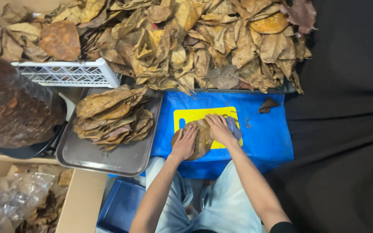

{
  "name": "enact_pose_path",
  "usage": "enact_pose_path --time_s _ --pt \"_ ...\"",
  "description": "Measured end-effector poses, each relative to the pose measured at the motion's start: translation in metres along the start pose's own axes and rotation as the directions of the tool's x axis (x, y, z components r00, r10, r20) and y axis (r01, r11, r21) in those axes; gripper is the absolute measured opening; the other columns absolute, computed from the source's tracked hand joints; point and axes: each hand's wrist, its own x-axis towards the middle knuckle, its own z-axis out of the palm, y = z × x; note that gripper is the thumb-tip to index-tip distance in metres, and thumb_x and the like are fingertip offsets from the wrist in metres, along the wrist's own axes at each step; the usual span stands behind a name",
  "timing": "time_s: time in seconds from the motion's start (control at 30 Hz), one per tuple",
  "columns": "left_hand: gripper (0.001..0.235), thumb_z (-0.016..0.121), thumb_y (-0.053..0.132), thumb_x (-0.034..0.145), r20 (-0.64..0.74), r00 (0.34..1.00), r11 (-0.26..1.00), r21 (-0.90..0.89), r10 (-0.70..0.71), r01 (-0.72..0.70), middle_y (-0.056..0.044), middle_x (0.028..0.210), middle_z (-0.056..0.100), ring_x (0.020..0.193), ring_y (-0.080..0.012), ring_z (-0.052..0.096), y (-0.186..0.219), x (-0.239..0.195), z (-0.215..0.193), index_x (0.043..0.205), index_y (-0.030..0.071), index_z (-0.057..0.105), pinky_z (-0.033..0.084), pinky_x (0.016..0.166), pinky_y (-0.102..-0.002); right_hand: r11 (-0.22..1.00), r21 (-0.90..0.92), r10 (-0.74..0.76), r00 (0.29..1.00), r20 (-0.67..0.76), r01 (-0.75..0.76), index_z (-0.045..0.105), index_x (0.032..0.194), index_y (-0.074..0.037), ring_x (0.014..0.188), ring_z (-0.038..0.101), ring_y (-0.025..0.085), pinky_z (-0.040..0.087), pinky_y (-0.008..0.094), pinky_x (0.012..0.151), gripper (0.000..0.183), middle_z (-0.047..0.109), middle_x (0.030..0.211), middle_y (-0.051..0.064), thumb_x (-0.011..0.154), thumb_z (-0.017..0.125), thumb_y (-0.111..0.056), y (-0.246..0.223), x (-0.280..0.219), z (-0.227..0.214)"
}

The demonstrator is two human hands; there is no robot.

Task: The person sits and processes dried leaves by hand. They pick up a leaf, place it on a yellow cutting board, and rub it with a purple cloth to clean or flatten it. The person then places the processed leaf onto a metal tray and repeats the process with another leaf.

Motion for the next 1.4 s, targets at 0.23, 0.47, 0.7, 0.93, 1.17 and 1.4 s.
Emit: enact_pose_path --time_s 0.23,0.47,0.7,0.93,1.17,1.4 --pt "0.065 0.040 0.018 0.101 -0.004 1.000 1.000 -0.019 -0.016 0.016 0.000 0.172 0.010 0.159 -0.0185 0.007 0.004 -0.007 -0.005 0.162 0.018 0.017 0.003 0.130 -0.048 0.986 0.168 -0.035 0.992 0.123 0.014 0.049 0.146 -0.012 0.133 0.039 0.027 0.025 0.044 0.120 0.052 0.049 0.127 0.008 0.095 0.058 -0.006 0.006 0.014 -0.025" --pt "0.089 0.053 0.059 0.093 -0.037 0.999 1.000 -0.006 0.021 -0.021 -0.002 0.173 0.004 0.159 -0.0214 0.000 0.011 -0.026 -0.037 0.163 0.019 0.016 0.001 0.130 -0.050 0.933 0.360 -0.002 1.000 0.006 0.000 0.062 0.119 -0.013 0.122 0.059 0.034 0.035 0.050 0.113 0.024 0.068 0.113 0.014 0.095 0.059 -0.014 0.023 0.029 -0.022" --pt "0.100 0.075 0.030 0.073 -0.578 0.785 0.911 0.410 0.221 0.045 -0.012 0.166 0.031 0.154 -0.0299 0.028 0.013 -0.016 -0.038 0.161 0.010 0.031 0.025 0.124 -0.054 0.719 0.695 0.089 0.989 -0.120 0.020 0.064 0.123 -0.011 0.119 0.063 0.039 0.046 0.053 0.107 0.037 0.071 0.117 0.020 0.088 0.055 -0.002 0.025 0.044 -0.038" --pt "0.060 0.052 0.012 0.093 -0.680 0.667 0.873 0.479 0.303 0.092 -0.010 0.157 0.047 0.144 -0.0324 0.046 -0.014 0.013 -0.007 0.152 0.012 0.047 0.036 0.116 -0.055 0.954 0.272 -0.058 0.965 -0.256 0.129 0.047 0.153 -0.023 0.141 0.047 0.030 0.033 0.052 0.112 0.066 0.052 0.149 0.007 0.095 0.063 -0.050 -0.007 -0.023 -0.076" --pt "0.061 0.051 0.011 0.092 -0.665 0.703 0.882 0.457 0.252 0.116 -0.012 0.157 0.047 0.143 -0.0343 0.047 -0.008 0.010 0.002 0.153 0.010 0.047 0.039 0.113 -0.056 0.978 -0.137 -0.195 0.921 -0.338 0.157 0.029 0.162 -0.018 0.157 0.014 0.026 0.012 0.041 0.127 0.087 0.026 0.169 0.003 0.084 0.064 -0.002 -0.022 -0.042 -0.040" --pt "0.042 0.050 0.007 0.100 -0.780 0.501 0.855 0.501 0.376 0.138 -0.010 0.145 0.059 0.134 -0.0303 0.057 -0.018 -0.041 -0.078 0.141 0.014 0.061 0.042 0.112 -0.053 0.909 -0.288 -0.415 0.607 -0.677 0.301 0.049 0.155 -0.018 0.150 0.038 0.025 0.030 0.039 0.123 0.079 0.044 0.161 0.001 0.082 0.052 0.013 -0.068 -0.036 -0.083"
